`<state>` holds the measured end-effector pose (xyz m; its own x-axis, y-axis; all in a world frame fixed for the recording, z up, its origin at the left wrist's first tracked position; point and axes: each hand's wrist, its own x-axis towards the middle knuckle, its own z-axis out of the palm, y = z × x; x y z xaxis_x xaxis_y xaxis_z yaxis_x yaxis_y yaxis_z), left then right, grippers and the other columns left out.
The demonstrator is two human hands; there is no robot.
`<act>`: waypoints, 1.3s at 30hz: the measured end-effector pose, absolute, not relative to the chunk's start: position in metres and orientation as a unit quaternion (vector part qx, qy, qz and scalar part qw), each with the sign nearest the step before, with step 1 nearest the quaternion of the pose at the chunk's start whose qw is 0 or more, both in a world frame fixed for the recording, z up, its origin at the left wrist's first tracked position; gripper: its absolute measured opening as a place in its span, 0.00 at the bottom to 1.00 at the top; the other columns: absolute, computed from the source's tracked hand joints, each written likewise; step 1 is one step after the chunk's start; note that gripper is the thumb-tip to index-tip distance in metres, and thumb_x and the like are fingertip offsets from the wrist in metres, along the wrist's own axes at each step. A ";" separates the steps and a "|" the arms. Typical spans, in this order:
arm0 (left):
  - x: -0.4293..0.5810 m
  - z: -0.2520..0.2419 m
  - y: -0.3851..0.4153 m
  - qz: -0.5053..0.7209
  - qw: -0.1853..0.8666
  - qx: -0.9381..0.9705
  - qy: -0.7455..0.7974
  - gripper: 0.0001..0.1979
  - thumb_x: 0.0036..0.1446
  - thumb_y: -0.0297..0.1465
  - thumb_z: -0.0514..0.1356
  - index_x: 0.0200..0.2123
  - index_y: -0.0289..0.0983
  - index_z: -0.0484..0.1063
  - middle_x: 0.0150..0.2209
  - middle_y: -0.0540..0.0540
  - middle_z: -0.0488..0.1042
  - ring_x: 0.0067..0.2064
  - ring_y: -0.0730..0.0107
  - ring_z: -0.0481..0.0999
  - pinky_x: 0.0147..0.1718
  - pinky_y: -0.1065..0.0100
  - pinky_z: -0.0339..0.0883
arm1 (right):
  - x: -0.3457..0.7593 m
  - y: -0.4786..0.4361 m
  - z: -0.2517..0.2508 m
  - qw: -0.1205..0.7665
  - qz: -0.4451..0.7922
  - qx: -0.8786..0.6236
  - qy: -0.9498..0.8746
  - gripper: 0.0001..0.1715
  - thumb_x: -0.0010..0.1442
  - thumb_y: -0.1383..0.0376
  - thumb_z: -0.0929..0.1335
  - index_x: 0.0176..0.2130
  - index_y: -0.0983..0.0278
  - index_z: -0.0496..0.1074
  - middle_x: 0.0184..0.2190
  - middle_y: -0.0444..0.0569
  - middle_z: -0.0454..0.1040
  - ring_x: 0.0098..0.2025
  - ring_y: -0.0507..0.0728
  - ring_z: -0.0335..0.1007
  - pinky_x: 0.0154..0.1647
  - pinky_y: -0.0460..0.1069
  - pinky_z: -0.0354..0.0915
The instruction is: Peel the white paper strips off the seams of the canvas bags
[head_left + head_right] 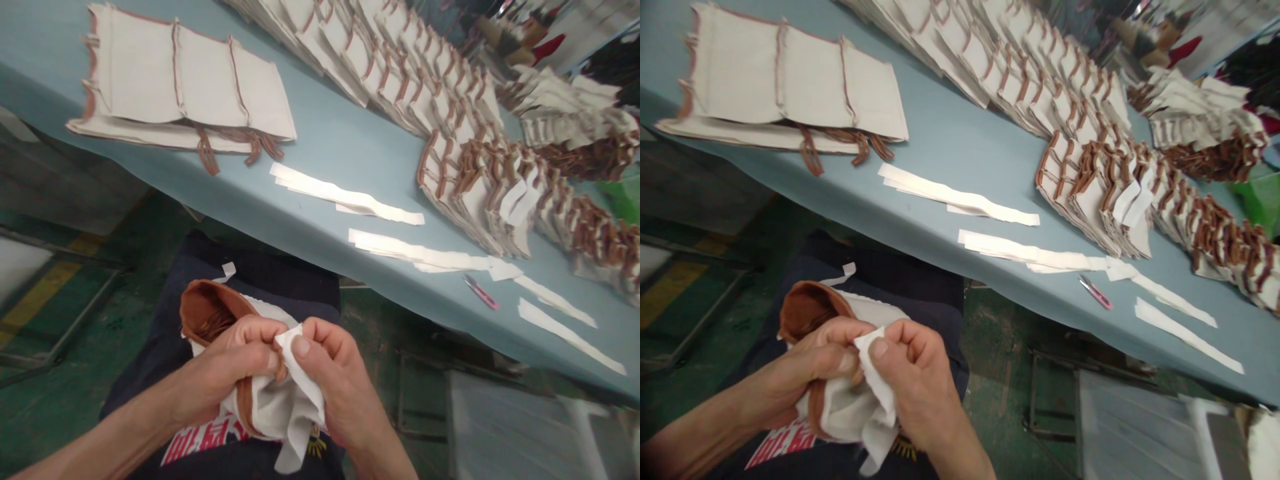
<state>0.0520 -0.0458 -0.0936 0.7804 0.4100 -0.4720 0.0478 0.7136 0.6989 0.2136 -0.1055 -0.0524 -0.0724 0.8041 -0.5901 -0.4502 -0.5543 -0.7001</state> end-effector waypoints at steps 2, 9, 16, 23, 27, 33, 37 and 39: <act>0.048 -0.089 -0.044 0.109 0.872 0.365 0.309 0.20 0.52 0.50 0.67 0.29 0.39 0.70 0.25 0.50 0.68 0.25 0.70 0.64 0.23 0.73 0.57 | 0.214 -0.105 -0.048 0.430 0.679 -0.559 -0.205 0.39 0.56 0.35 0.81 0.29 0.61 0.66 0.20 0.37 0.66 0.19 0.45 0.48 0.20 0.42 0.50; 0.036 -0.081 -0.031 0.103 0.794 0.496 0.337 0.22 0.61 0.49 0.68 0.27 0.40 0.67 0.23 0.55 0.59 0.26 0.72 0.56 0.23 0.74 0.48 | 0.214 -0.105 -0.036 0.386 0.608 -0.626 -0.299 0.28 0.64 0.45 0.77 0.29 0.60 0.67 0.19 0.35 0.61 0.21 0.47 0.48 0.20 0.43 0.49; 0.038 -0.088 -0.033 0.113 0.787 0.510 0.328 0.17 0.60 0.42 0.64 0.26 0.40 0.64 0.22 0.56 0.56 0.25 0.74 0.53 0.22 0.73 0.45 | 0.215 -0.105 -0.039 0.384 0.630 -0.615 -0.278 0.31 0.63 0.42 0.78 0.29 0.60 0.66 0.18 0.34 0.59 0.20 0.46 0.46 0.19 0.42 0.47; 0.044 -0.094 -0.033 0.117 0.830 0.456 0.299 0.14 0.55 0.37 0.64 0.23 0.40 0.65 0.20 0.56 0.58 0.23 0.75 0.54 0.21 0.72 0.46 | 0.216 -0.110 -0.053 0.408 0.703 -0.547 -0.200 0.40 0.54 0.33 0.82 0.29 0.61 0.67 0.18 0.35 0.63 0.19 0.45 0.46 0.19 0.42 0.47; 0.053 -0.093 -0.039 0.111 0.852 0.421 0.292 0.11 0.50 0.39 0.63 0.25 0.39 0.68 0.23 0.53 0.64 0.25 0.72 0.60 0.23 0.72 0.53 | 0.212 -0.113 -0.061 0.445 0.720 -0.507 -0.160 0.39 0.54 0.36 0.83 0.28 0.61 0.67 0.18 0.35 0.62 0.19 0.44 0.47 0.20 0.42 0.49; 0.047 -0.085 -0.038 0.139 0.829 0.445 0.308 0.19 0.60 0.46 0.67 0.29 0.38 0.69 0.26 0.55 0.61 0.28 0.72 0.56 0.27 0.71 0.51 | 0.209 -0.110 -0.058 0.466 0.701 -0.508 -0.182 0.37 0.58 0.38 0.82 0.30 0.62 0.68 0.20 0.36 0.64 0.20 0.44 0.48 0.20 0.40 0.51; 0.040 -0.090 -0.035 0.167 0.811 0.479 0.290 0.23 0.63 0.49 0.67 0.27 0.39 0.67 0.25 0.55 0.61 0.27 0.72 0.56 0.26 0.70 0.50 | 0.212 -0.106 -0.051 0.435 0.716 -0.503 -0.211 0.37 0.60 0.37 0.81 0.31 0.62 0.69 0.19 0.35 0.63 0.20 0.44 0.48 0.20 0.40 0.52; 0.039 -0.093 -0.035 0.175 0.809 0.487 0.279 0.22 0.63 0.48 0.66 0.26 0.38 0.69 0.25 0.54 0.63 0.27 0.71 0.58 0.26 0.70 0.51 | 0.213 -0.105 -0.050 0.427 0.719 -0.504 -0.217 0.37 0.60 0.36 0.81 0.32 0.62 0.69 0.20 0.35 0.64 0.19 0.44 0.48 0.19 0.40 0.52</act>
